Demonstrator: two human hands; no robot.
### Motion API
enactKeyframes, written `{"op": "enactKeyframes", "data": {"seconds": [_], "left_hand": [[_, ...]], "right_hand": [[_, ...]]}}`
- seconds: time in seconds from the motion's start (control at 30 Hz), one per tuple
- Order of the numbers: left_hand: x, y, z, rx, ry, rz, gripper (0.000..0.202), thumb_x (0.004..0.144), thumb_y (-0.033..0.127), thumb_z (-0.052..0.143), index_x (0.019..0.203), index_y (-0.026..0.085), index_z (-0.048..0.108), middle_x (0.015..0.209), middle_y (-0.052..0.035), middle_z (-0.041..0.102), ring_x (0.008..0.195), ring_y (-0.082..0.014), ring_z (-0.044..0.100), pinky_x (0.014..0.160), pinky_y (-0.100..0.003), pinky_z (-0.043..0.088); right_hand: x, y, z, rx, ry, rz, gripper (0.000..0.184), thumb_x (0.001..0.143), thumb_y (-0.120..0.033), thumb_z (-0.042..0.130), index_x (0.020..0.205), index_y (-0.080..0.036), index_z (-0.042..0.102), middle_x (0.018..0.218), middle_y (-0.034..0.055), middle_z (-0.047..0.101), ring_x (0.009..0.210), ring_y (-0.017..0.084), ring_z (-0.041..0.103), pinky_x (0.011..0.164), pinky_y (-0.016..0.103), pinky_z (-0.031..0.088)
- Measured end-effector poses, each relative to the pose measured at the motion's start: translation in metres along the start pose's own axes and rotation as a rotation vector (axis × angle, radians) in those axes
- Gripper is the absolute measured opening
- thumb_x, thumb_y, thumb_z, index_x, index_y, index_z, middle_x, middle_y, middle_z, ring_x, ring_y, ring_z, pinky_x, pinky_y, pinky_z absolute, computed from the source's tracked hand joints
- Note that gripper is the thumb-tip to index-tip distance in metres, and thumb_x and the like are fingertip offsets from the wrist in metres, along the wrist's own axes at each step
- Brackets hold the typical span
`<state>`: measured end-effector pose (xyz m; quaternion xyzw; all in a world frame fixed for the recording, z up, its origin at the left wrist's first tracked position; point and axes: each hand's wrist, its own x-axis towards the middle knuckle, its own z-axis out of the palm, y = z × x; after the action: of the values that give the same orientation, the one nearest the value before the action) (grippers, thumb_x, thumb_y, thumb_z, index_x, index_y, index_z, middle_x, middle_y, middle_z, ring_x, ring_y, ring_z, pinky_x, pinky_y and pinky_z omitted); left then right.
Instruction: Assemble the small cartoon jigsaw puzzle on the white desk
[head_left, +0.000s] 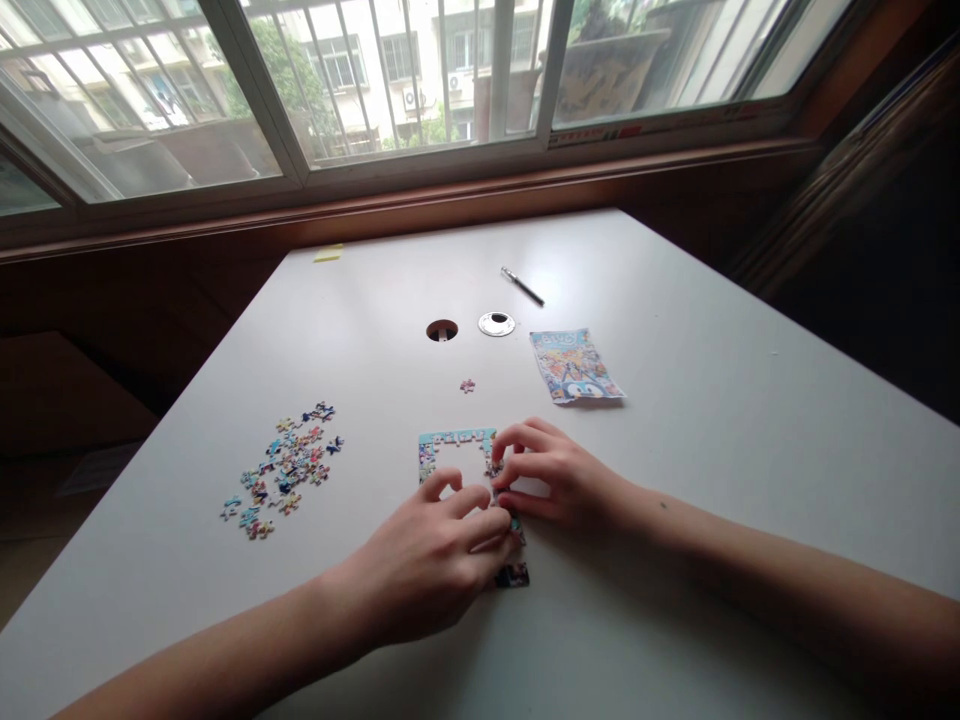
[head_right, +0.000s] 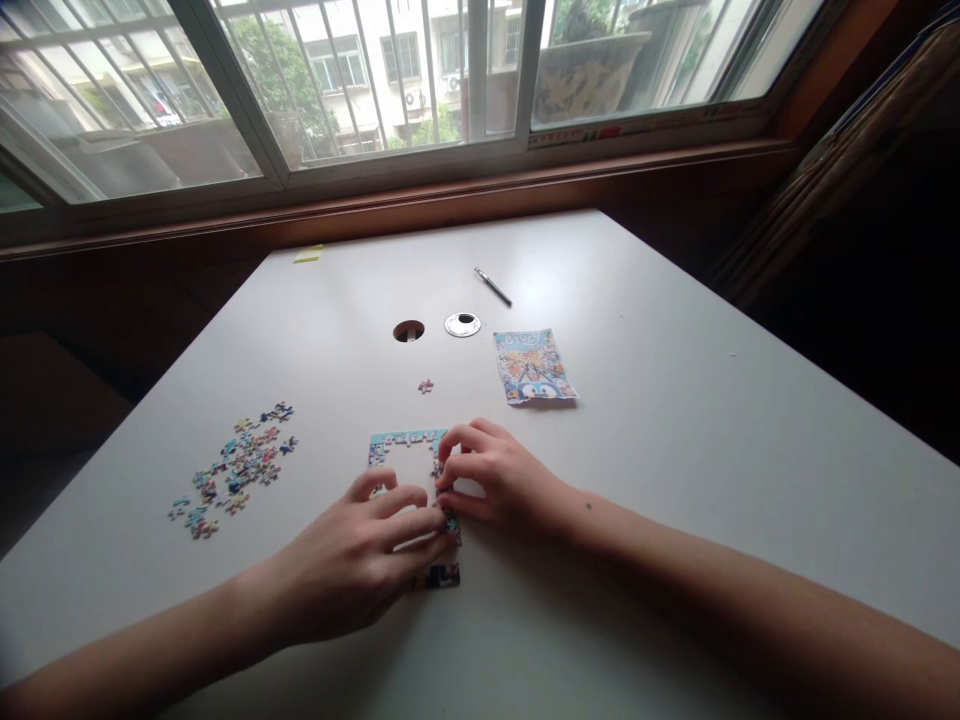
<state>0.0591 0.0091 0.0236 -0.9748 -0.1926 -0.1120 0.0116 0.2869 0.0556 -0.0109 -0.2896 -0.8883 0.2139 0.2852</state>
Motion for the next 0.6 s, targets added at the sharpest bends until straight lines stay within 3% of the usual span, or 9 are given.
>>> {"op": "enactKeyframes", "data": {"seconds": [0.2,0.43,0.6], "left_hand": [[-0.0008,-0.0042,-0.0037,0.095,-0.003,0.109,0.016,0.096,0.014,0.054,0.106,0.016,0.065,0.104,-0.0069,0.062,0.1,-0.0212,0.059,0.09,-0.038,0.036],[0.0003,-0.0018,-0.0031,-0.092,-0.071,-0.03,0.024,0.094,0.015,0.053,0.116,0.018,0.061,0.103,-0.0059,0.065,0.104,-0.0212,0.057,0.091,-0.037,0.034],[0.0,-0.0041,0.0,-0.147,-0.024,-0.074,0.019,0.092,0.012,0.05,0.105,0.019,0.062,0.104,-0.0044,0.067,0.103,-0.0195,0.057,0.091,-0.035,0.033]], "right_hand": [[-0.0012,0.0003,-0.0001,-0.009,-0.007,0.005,0.003,0.086,-0.022,0.069,0.088,-0.023,0.072,0.104,0.0067,0.064,0.094,0.021,0.055,0.083,0.036,0.049],[-0.001,0.0009,0.0,-0.014,-0.009,0.004,0.003,0.086,-0.022,0.069,0.088,-0.023,0.071,0.105,0.0067,0.064,0.094,0.02,0.056,0.083,0.036,0.049],[-0.0005,-0.001,-0.0021,-0.033,-0.014,0.001,0.003,0.086,-0.02,0.069,0.087,-0.023,0.069,0.104,0.0067,0.065,0.095,0.02,0.057,0.085,0.036,0.049]]}}
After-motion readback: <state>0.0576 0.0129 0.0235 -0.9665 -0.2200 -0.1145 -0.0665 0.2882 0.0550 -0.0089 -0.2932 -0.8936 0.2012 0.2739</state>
